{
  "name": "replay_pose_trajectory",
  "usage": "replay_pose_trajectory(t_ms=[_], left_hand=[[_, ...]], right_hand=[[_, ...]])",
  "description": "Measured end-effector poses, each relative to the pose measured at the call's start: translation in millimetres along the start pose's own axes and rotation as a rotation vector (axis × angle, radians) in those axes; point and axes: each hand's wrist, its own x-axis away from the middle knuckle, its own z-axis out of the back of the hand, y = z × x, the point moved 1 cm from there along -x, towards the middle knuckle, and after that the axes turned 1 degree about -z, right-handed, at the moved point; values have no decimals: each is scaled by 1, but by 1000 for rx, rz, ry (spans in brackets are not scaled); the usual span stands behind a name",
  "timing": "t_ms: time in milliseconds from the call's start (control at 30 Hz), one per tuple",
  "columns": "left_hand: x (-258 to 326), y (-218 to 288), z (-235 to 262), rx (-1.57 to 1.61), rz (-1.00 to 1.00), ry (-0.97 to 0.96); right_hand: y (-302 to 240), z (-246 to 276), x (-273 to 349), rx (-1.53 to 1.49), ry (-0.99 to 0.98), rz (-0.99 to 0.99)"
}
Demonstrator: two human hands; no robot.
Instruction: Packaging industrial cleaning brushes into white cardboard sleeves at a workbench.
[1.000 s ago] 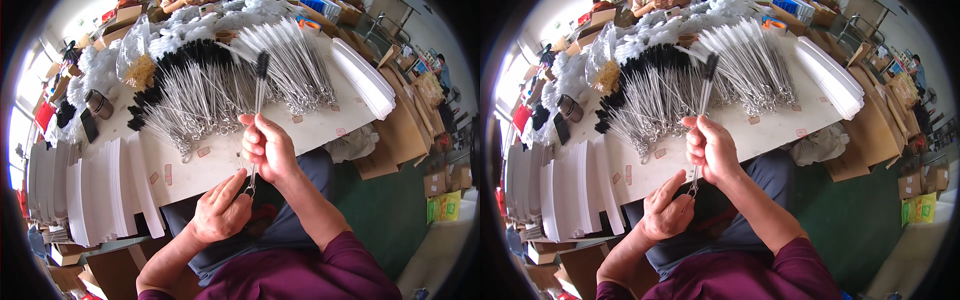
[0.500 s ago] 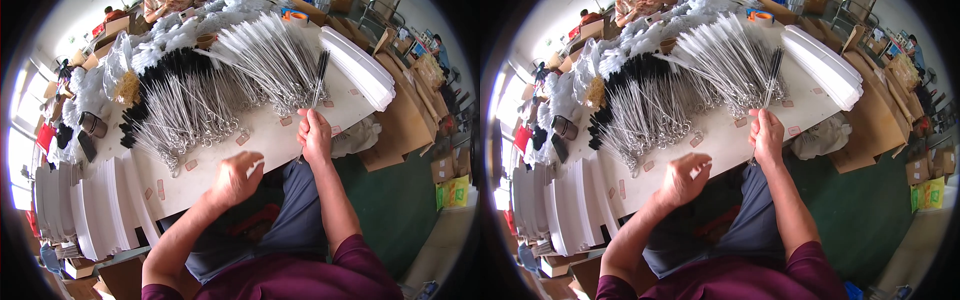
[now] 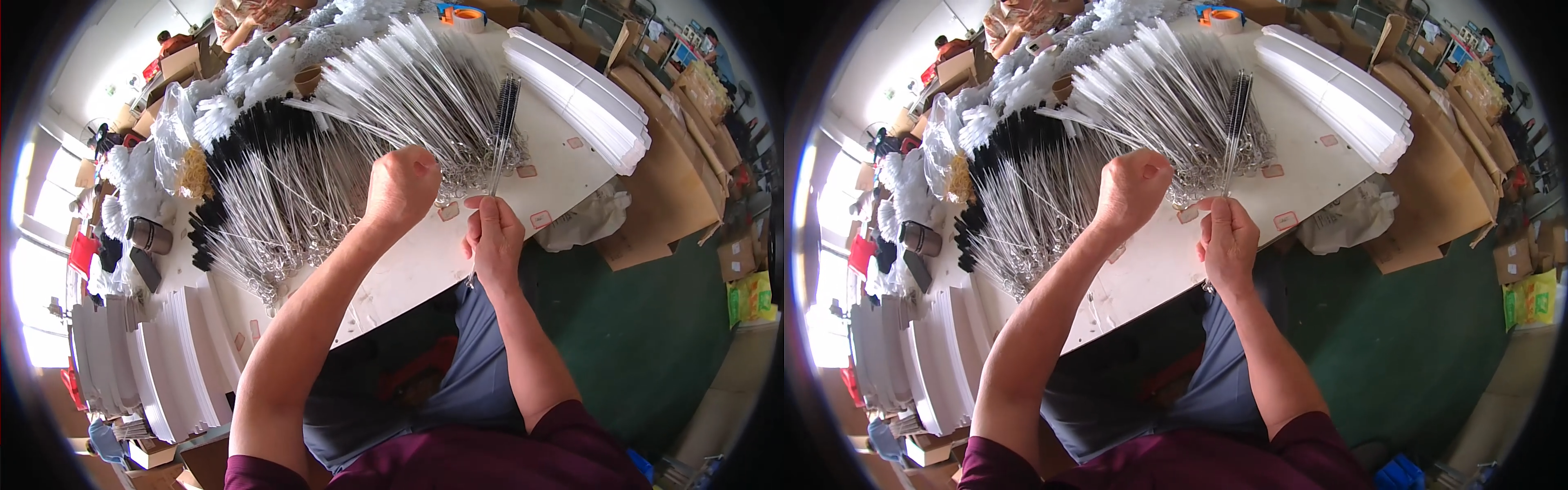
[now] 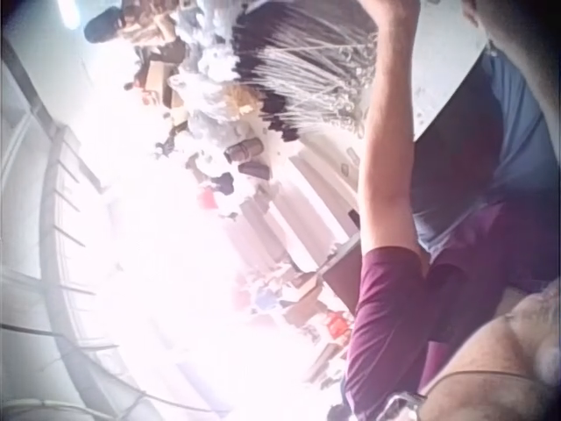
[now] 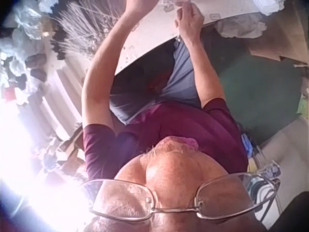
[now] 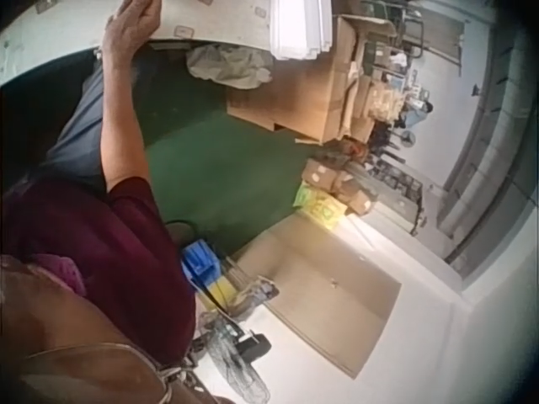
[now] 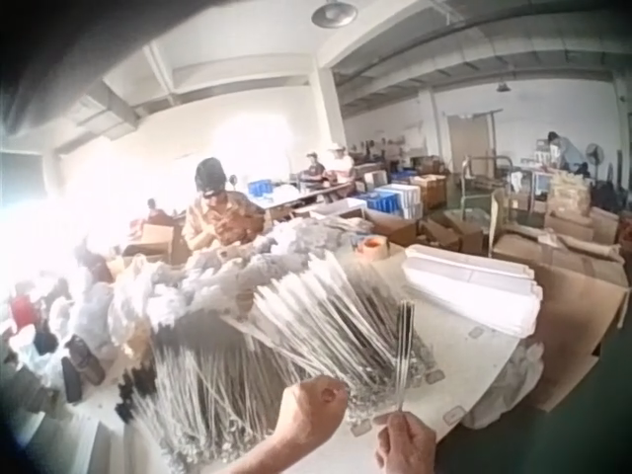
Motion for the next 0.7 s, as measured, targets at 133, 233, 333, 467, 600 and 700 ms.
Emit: replay_pose_trajectory(t_ms=[133,233,333,467,600,700], left_hand=[[-25,14,0,-41,-73,-14],[-43,33,0,-160,-159,-115],[-57,34,-6,-318,-215,-276],[-64,35,-7,-494,-186,-449],[-68,37,10,-116,-99,-249],[-66,42,25,22,-199,-63]], right_hand=[[-1,-1,1,-12,29,-42],[0,0,1,-42,62,-59],[3,-2,2,-89,35,-34],[3,-3,2,-102,27,-40],[3,-1,1,-99,23,-30],[4,1,1,-86,29,-24]])
